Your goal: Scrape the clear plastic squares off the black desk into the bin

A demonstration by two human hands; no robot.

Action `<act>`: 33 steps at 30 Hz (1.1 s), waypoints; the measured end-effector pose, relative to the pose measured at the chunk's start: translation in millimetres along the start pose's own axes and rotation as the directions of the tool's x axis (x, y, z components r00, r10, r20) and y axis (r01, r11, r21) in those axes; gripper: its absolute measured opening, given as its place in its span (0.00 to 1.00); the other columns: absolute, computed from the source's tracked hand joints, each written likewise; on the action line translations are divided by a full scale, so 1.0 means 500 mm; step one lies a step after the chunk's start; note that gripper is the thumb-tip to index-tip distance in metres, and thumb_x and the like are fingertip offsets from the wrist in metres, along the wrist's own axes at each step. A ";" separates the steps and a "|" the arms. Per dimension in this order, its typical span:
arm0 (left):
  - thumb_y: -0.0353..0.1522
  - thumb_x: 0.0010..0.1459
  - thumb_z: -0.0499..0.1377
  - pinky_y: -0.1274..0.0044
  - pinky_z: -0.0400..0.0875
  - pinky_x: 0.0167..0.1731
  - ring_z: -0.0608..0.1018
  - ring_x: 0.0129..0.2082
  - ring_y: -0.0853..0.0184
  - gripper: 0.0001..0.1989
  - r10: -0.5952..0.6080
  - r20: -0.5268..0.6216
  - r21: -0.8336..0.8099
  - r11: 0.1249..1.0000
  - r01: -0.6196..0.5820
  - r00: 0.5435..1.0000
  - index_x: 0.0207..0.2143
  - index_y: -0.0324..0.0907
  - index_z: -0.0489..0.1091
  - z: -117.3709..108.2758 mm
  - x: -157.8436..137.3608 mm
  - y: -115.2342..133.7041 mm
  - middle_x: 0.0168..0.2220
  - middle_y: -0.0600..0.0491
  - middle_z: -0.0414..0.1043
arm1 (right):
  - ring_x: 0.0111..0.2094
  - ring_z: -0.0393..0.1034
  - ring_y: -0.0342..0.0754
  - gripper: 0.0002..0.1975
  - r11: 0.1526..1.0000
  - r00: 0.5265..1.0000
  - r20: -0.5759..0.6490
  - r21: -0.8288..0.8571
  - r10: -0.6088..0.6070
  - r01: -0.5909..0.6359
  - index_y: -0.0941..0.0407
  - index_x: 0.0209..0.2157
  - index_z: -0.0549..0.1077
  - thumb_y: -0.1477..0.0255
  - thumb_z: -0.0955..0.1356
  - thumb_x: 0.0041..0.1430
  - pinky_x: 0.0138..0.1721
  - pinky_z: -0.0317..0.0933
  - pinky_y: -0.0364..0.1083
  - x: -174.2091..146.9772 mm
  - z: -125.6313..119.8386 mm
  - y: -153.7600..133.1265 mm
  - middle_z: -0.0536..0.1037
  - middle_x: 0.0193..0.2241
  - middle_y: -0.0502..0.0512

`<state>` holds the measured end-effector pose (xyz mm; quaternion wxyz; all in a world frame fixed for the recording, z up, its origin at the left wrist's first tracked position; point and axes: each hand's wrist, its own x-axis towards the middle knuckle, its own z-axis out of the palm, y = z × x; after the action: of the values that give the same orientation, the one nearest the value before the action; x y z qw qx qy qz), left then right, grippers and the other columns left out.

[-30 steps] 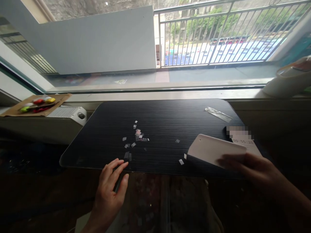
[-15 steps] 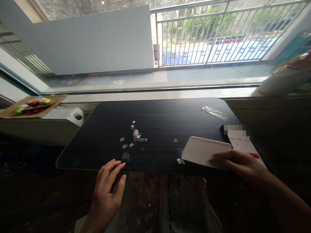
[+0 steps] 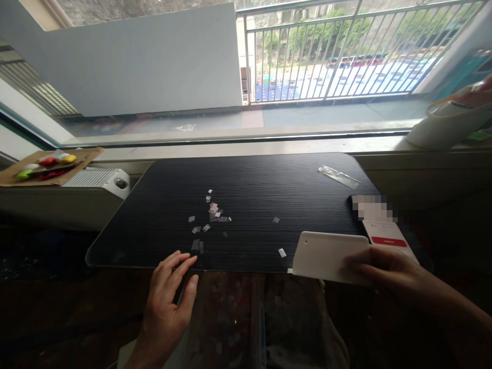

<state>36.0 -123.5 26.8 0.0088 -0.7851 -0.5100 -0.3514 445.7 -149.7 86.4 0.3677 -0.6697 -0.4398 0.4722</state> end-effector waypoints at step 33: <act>0.30 0.66 0.55 0.66 0.66 0.55 0.72 0.55 0.57 0.13 0.008 -0.009 0.001 1.000 -0.008 1.000 0.52 0.43 0.68 -0.001 -0.001 -0.004 0.51 0.47 0.70 | 0.42 0.81 0.62 0.27 0.991 0.954 0.277 -0.102 0.113 -0.087 0.53 0.36 0.84 0.46 0.77 0.42 0.42 0.75 0.52 0.077 -0.032 0.022 0.86 0.39 0.59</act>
<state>34.0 -123.0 26.6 0.0129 -0.7856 -0.5069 -0.3547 470.3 -118.7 69.2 0.2469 -0.6326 -0.4737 0.5608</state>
